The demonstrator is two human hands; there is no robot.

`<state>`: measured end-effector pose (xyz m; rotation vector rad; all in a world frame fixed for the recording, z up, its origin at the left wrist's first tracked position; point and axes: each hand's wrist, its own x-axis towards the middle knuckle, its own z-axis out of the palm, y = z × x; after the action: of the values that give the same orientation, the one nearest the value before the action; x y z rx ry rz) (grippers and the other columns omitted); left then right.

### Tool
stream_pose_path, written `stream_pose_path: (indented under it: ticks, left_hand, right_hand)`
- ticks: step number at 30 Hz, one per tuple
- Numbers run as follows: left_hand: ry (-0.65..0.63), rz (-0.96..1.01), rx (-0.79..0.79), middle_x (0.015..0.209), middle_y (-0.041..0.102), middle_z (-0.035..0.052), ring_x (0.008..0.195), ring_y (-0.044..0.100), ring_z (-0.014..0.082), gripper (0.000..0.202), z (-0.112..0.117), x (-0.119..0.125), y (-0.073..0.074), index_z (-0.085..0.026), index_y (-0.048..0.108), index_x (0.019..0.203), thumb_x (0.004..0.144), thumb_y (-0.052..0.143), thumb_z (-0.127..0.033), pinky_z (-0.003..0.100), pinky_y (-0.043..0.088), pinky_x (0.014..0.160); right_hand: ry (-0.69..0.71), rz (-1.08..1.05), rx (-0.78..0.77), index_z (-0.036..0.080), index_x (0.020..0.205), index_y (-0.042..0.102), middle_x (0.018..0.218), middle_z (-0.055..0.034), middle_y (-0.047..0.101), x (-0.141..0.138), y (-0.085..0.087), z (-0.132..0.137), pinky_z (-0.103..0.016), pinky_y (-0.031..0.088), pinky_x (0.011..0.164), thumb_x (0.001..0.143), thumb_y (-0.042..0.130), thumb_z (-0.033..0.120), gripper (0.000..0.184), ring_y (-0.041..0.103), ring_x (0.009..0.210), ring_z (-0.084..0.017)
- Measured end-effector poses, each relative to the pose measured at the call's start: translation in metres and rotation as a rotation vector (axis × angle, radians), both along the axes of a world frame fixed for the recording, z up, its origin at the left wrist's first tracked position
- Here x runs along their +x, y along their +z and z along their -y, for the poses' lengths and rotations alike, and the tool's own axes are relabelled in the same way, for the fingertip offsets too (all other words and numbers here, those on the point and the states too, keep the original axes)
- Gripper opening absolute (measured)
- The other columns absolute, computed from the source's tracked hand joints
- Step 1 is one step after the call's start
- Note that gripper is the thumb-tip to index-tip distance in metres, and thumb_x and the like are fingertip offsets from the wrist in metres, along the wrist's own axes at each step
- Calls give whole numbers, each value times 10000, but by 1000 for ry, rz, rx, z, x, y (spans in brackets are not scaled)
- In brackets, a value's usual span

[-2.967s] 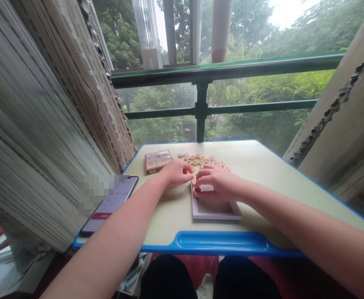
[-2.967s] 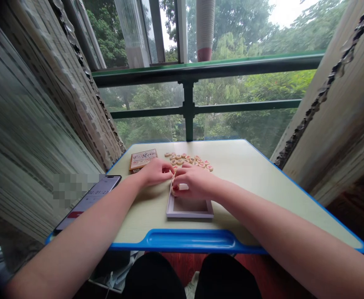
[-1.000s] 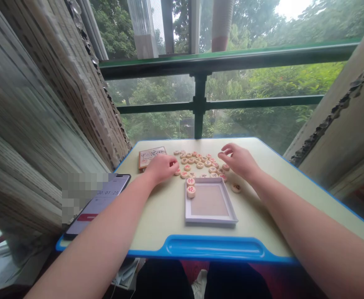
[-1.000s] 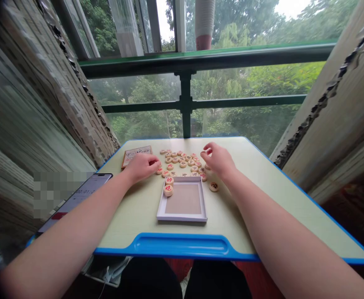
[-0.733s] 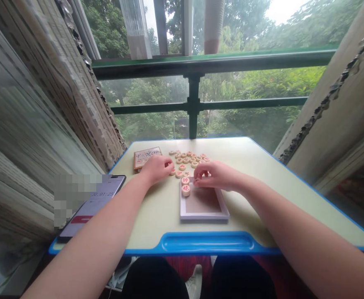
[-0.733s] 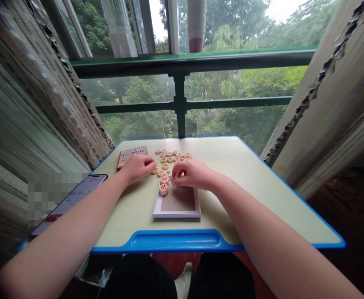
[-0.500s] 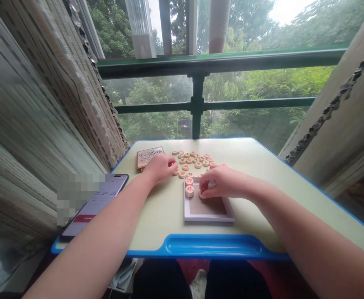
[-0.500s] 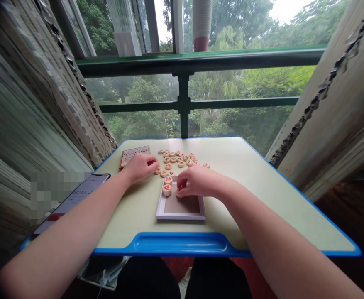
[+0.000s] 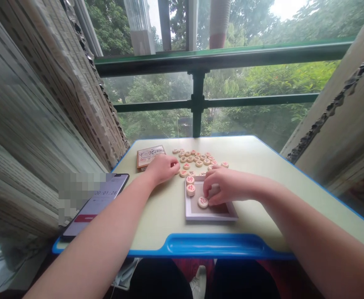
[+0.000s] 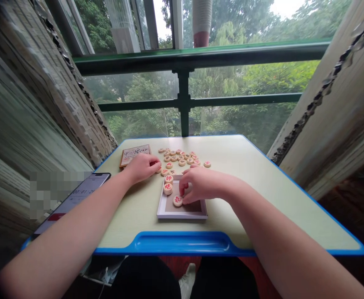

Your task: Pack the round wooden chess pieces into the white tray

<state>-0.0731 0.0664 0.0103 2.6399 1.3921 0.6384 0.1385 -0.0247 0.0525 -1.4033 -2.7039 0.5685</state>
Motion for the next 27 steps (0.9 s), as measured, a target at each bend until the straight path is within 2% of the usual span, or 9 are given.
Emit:
stream_pose_path:
  ticks: [5, 10, 18, 23, 27]
  left_hand:
    - [-12, -12, 6, 650, 671, 42, 586, 539, 142, 292, 0, 0, 1, -160, 685, 687, 760, 442, -305, 249, 364, 578]
    - [13, -1, -9, 638, 661, 40, 582, 531, 144, 284, -1, -1, 0, -160, 687, 701, 750, 458, -320, 250, 352, 561]
    - [-22, -15, 4, 635, 658, 46, 581, 525, 143, 295, 0, 0, 2, -159, 681, 676, 757, 442, -311, 255, 345, 570]
    - [-5, 2, 7, 626, 656, 43, 578, 524, 143, 288, 0, 0, 1, -157, 696, 710, 747, 456, -312, 254, 343, 560]
    - [-14, 6, -4, 610, 651, 37, 569, 523, 140, 284, 1, 1, 2, -160, 700, 712, 743, 459, -309, 251, 351, 561]
  right_hand:
    - [-40, -10, 24, 209, 771, 687, 791, -36, 619, -8, 3, 7, -239, 367, 587, 638, 685, 356, 198, 522, 755, -175]
    - [13, -22, 33, 200, 724, 680, 721, -29, 625, -14, -1, 7, -237, 361, 599, 662, 658, 346, 160, 512, 760, -175]
    - [-20, -35, 45, 185, 728, 666, 713, -27, 621, -20, -8, 7, -227, 347, 563, 652, 669, 421, 249, 514, 669, -143]
    - [-24, -13, -16, 194, 765, 674, 704, -13, 624, -18, -2, 9, -222, 345, 549, 662, 658, 344, 183, 516, 624, -126]
    - [-4, -28, 32, 180, 715, 658, 698, -23, 621, -19, -6, 7, -219, 340, 539, 683, 637, 350, 174, 514, 621, -127]
